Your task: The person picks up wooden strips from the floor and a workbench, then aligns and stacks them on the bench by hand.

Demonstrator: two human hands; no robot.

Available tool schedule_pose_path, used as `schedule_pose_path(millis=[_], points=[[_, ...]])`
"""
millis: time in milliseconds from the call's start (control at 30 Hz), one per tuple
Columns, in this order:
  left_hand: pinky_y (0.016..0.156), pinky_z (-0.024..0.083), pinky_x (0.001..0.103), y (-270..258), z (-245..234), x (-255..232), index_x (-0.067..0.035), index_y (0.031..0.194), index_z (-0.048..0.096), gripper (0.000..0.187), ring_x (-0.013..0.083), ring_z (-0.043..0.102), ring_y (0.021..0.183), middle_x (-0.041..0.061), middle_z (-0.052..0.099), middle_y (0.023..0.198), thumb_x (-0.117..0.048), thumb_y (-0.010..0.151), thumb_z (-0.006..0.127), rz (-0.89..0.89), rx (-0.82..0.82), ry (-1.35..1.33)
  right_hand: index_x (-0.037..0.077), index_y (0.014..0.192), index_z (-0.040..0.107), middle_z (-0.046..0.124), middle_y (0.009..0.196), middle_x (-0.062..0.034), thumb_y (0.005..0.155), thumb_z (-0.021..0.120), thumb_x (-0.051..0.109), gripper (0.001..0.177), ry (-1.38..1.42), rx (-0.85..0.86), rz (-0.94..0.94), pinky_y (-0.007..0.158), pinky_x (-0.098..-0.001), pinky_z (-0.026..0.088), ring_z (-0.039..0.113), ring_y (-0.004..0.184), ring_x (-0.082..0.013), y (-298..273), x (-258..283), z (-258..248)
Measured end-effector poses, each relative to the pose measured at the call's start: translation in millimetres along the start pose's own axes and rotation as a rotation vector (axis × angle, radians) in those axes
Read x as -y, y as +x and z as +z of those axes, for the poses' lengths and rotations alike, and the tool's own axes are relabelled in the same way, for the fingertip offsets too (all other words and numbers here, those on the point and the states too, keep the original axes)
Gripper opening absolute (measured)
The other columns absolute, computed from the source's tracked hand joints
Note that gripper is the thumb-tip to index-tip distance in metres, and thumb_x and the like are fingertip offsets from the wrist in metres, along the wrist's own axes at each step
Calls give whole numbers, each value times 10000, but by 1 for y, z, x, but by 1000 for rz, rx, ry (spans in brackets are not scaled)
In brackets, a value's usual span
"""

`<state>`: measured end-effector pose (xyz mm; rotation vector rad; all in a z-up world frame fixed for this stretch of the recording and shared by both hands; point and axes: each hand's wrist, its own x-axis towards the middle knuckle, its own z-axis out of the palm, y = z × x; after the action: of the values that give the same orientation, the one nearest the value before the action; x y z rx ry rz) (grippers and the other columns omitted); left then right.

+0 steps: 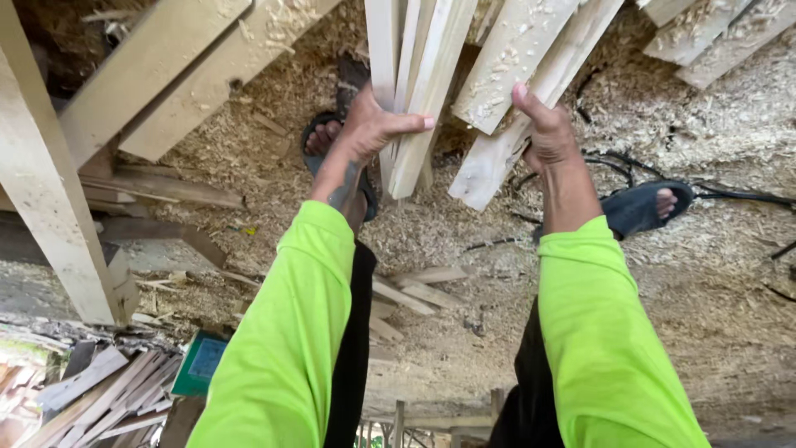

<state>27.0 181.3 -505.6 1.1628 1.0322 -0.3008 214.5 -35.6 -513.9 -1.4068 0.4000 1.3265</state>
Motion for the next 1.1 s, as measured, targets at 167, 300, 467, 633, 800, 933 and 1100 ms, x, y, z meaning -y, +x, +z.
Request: schedule_pose_path(millis=[167,300,467,633,800,933,1100], points=[[817,633,392,-7,11,-12,1,1106,721,689,242,742,881,136,750,984,-403,593,940,-153,25,-79,-38,1410,522,663,1296,-146,793,836,309,774,16,67,6,1104,-436,534,631,1274,-299,-17,18,20],[822,639,317,-25,35,-9,-74,1047,778,566,150,767,883,40,791,979,-397,606,924,-106,62,32,-94,1346,559,694,1200,-167,835,815,230,658,-131,77,1,995,-404,594,696,1100,-302,-49,0,36],[844,593,345,-55,64,-8,-22,1106,785,489,182,739,951,106,790,1073,-251,692,908,-114,81,-202,-90,1186,658,730,1091,-152,869,748,112,387,56,6,2,879,-350,619,732,975,-235,-75,-2,36],[897,602,356,-107,102,8,46,1245,689,595,218,742,1005,141,747,1179,-233,755,879,-228,211,-547,-58,1176,684,744,1053,-131,861,709,154,380,-192,60,107,798,-332,611,727,895,-218,-132,9,7],[893,634,382,-170,128,-1,34,1240,636,589,264,760,991,167,746,1137,-199,742,846,-247,41,-566,-41,1251,622,729,1098,-112,837,722,144,464,-303,41,-23,825,-310,591,710,946,-190,-187,1,8],[844,650,400,-229,130,-30,104,1195,687,553,294,774,945,211,765,1103,-220,768,821,-298,66,-505,-46,1285,601,735,1095,-132,826,701,131,502,-275,-8,36,827,-318,594,717,940,-208,-256,-1,21],[871,624,350,-331,145,-81,60,1231,656,616,224,755,975,154,754,1123,-200,716,871,-266,80,-479,-59,1310,568,723,1088,-142,816,703,139,549,-277,2,4,821,-321,590,705,940,-211,-365,38,34]])
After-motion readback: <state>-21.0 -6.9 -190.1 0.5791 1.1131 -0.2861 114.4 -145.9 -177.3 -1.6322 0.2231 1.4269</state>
